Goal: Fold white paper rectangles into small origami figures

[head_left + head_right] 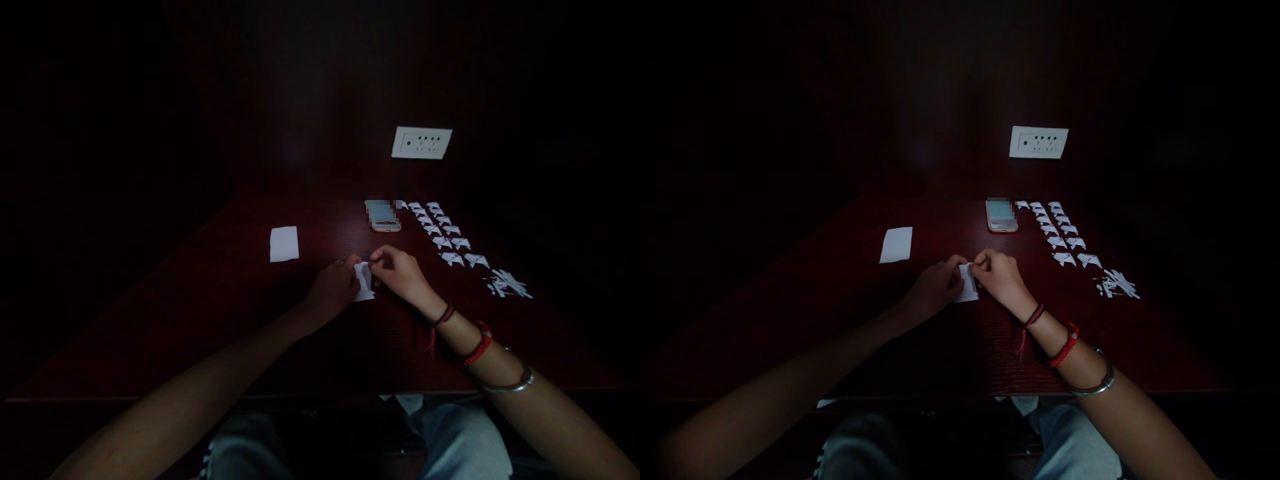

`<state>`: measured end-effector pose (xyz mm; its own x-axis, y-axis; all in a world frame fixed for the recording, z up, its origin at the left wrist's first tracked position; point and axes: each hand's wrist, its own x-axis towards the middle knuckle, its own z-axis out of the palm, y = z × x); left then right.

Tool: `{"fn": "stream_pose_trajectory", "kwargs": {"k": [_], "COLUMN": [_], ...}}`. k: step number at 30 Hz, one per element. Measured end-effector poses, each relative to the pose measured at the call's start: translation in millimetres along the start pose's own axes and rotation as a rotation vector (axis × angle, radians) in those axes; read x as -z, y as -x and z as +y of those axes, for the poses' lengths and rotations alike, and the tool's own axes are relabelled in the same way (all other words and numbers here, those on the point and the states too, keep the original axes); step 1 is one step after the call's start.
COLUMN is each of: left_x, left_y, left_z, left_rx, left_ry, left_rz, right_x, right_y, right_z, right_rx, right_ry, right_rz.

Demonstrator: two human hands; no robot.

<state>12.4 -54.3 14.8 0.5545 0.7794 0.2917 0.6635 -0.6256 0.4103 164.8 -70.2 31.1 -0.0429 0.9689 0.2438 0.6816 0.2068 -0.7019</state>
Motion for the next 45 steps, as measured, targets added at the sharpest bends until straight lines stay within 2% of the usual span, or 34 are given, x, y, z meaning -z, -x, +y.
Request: {"fn": "stream_pose_trajectory", "kwargs": {"k": [3, 8, 11, 14, 19, 22, 25, 29, 32, 37, 45], "left_x": [-0.9, -0.2, -0.3, -1.8, -3.4, -2.8, -3.0, -5.4, -7.0, -5.7, 0.7], "left_y": [0, 1, 1, 1, 1, 1, 0, -1, 0, 1, 1], "left_z": [-2, 0, 2, 2, 1, 3, 5, 5, 5, 5, 2], "left_rx": [0.004, 0.017, 0.035, 0.029, -0.018, -0.033, -0.021, 0.023, 0.063, 0.013, 0.000], "left_ry": [-0.002, -0.012, -0.019, -0.027, -0.055, -0.080, -0.112, -0.111, -0.069, -0.079, -0.042], "left_rz": [0.015, 0.023, 0.024, 0.029, 0.035, 0.033, 0.035, 0.060, 0.089, 0.089, 0.077], "right_x": [0, -3, -4, -5, -5, -4, -2, 1, 2, 1, 2], "right_y": [-2, 0, 2, 2, -2, -6, -8, -6, -2, 7, 9], "right_z": [2, -1, -1, 3, 11, 14, 14, 7, 1, -4, -4], "right_rx": [-0.021, -0.203, -0.250, -0.194, -0.020, 0.005, -0.106, -0.318, -0.390, -0.359, -0.297], "right_ry": [-0.057, -0.356, -0.465, -0.403, -0.107, -0.016, -0.128, -0.469, -0.641, -0.671, -0.530], "right_rz": [0.009, -0.183, -0.191, -0.150, -0.046, -0.009, -0.060, -0.185, -0.243, -0.298, -0.318]}}
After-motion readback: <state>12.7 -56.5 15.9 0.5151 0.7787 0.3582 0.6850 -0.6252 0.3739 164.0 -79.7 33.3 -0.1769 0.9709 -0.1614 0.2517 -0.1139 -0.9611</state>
